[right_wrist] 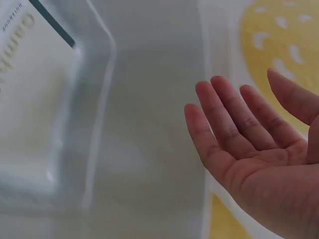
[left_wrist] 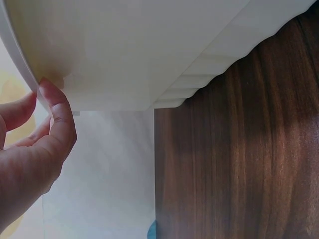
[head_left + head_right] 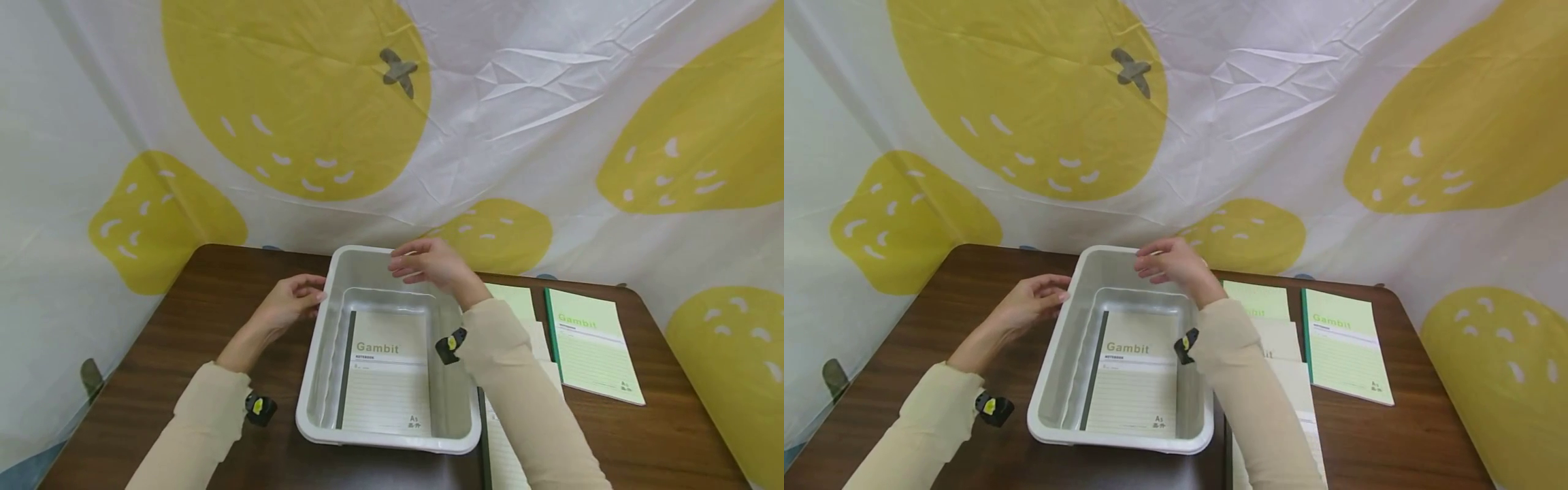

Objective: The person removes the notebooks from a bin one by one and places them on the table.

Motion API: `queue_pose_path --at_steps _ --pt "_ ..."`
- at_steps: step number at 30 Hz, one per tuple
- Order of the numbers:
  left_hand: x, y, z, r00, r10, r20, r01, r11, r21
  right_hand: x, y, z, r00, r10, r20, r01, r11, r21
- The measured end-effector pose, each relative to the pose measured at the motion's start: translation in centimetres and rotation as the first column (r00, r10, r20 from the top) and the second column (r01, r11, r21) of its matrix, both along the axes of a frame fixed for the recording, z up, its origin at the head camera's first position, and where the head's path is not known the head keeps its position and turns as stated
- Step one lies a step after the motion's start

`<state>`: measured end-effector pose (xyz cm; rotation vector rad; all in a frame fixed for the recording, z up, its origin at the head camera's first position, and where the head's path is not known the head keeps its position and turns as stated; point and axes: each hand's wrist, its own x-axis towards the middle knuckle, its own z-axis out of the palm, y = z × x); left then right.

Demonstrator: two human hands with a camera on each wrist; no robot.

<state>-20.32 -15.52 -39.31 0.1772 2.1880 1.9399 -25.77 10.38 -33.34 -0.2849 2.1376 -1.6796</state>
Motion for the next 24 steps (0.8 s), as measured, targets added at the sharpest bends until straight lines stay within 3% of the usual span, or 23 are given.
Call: queue_pose_path --at_steps 6,12,20,24 --pt "0.0 0.1 0.1 1.0 -0.006 0.0 0.006 1.0 0.017 -0.5 -3.2 -3.8 0.997 -0.032 0.065 0.029 0.998 0.048" --pt "0.0 0.3 0.2 1.0 -0.02 -0.008 0.02 0.999 0.043 -0.5 -4.6 -7.5 0.989 -0.071 0.133 0.06 0.995 0.082" --pt "-0.1 0.2 0.1 1.0 -0.022 -0.015 0.022 0.999 0.029 0.0 -5.1 -9.5 0.983 -0.135 0.122 0.124 0.988 0.094" --pt "-0.1 0.2 0.1 1.0 -0.024 -0.018 0.025 0.999 0.03 0.1 -5.1 -10.4 0.988 -0.147 0.052 0.139 0.982 0.129"
